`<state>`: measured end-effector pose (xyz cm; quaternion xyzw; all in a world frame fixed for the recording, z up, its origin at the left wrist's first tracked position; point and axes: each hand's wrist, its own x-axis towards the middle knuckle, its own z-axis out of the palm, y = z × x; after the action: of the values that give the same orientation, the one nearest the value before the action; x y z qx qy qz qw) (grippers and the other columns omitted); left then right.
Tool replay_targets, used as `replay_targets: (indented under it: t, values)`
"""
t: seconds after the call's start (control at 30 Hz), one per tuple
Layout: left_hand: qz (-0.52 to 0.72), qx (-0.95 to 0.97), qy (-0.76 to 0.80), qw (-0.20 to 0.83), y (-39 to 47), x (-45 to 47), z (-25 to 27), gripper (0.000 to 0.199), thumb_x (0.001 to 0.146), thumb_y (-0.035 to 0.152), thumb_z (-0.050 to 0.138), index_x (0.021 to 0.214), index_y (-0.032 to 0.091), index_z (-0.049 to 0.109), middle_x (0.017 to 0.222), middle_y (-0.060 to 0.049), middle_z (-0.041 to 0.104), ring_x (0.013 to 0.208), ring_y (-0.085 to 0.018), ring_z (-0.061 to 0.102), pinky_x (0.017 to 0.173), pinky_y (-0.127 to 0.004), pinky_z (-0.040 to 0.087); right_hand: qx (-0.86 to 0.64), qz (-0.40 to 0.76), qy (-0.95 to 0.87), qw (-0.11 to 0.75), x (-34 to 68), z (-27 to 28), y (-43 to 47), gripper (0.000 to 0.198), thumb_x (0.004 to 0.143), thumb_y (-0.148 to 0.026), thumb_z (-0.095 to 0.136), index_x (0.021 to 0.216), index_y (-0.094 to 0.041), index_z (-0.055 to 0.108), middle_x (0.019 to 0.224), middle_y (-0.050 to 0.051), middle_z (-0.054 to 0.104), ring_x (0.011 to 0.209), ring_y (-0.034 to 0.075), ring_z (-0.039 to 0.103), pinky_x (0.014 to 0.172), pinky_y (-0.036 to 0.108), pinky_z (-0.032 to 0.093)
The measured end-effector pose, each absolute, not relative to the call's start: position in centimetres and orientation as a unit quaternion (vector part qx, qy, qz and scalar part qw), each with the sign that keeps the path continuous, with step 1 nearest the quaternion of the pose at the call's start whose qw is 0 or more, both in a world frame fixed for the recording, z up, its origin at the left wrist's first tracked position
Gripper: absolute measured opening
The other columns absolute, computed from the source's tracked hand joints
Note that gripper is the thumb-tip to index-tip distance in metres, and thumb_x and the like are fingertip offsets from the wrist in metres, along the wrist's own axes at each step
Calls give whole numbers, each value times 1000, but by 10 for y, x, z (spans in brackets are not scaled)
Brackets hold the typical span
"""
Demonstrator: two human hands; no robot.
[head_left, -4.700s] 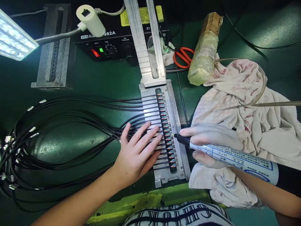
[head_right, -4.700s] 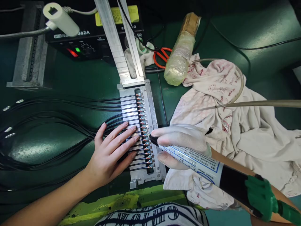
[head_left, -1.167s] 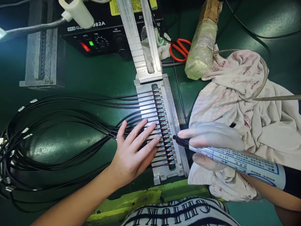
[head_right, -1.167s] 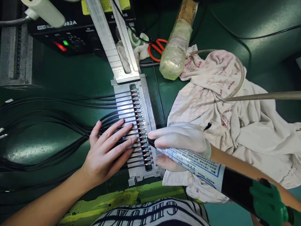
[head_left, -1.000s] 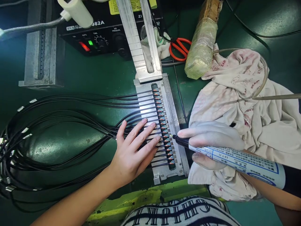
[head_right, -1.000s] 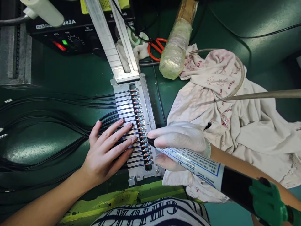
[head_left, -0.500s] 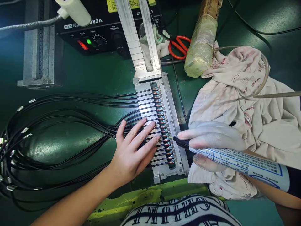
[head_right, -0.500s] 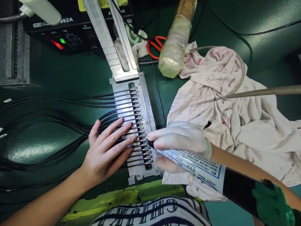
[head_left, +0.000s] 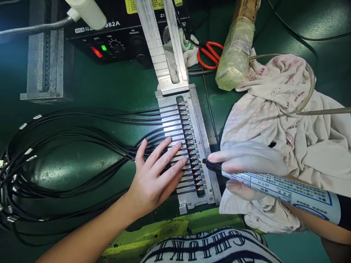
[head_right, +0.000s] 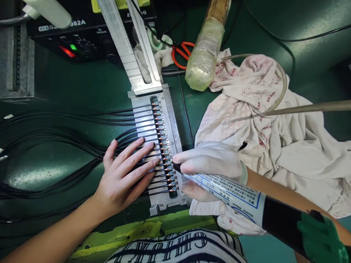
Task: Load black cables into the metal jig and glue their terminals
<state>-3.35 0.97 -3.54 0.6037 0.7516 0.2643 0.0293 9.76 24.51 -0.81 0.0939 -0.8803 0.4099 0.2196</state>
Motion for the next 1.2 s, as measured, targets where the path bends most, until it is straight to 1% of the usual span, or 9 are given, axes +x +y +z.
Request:
replay_targets:
  t: [0.2,0.4,0.6,0.77,0.97,1.07,1.2]
  values:
    - [262,603,753,29,9,-34,-36,30,88,13,66,117,17,63,136,-18,59,137,-37,47,116,-66,17,78,421,-876,224,97,-9,243,12,93,-28,60,92,-16,62,100,8,74,91,11,72,86,20,59]
    - [259,605,753,31,9,-34,-35,30,87,12,67,117,17,64,136,-18,59,136,-38,48,116,-67,18,86,442,-862,233,97,-11,243,10,88,-25,64,93,-15,62,99,10,74,88,14,73,80,23,61]
    - [255,605,753,32,9,-34,-35,30,89,13,65,118,18,63,137,-18,59,136,-37,47,115,-68,19,86,437,-863,237,97,-14,245,10,89,-24,63,93,-15,63,99,10,74,90,13,73,82,23,61]
    - [251,605,755,32,10,-34,-34,31,89,13,65,119,19,62,137,-17,59,136,-37,48,114,-69,20,90,447,-858,237,96,-14,245,12,88,-24,64,95,-14,63,100,11,73,91,15,73,83,24,62]
    - [255,604,754,31,10,-34,-35,30,89,13,65,118,18,62,137,-17,59,136,-37,48,113,-69,20,76,431,-868,233,96,-12,245,12,93,-28,62,95,-17,63,100,9,73,92,14,73,82,24,62]
    - [252,605,755,32,9,-34,-35,30,90,13,65,119,19,62,137,-17,59,136,-37,48,114,-69,20,79,426,-875,219,97,-12,245,12,91,-30,63,96,-18,62,102,8,73,93,14,72,82,24,63]
    - [252,605,754,32,9,-34,-35,31,89,13,65,120,19,62,137,-17,59,137,-36,47,114,-69,20,83,427,-872,223,97,-12,245,12,90,-28,63,95,-17,62,102,9,73,94,14,72,84,23,62]
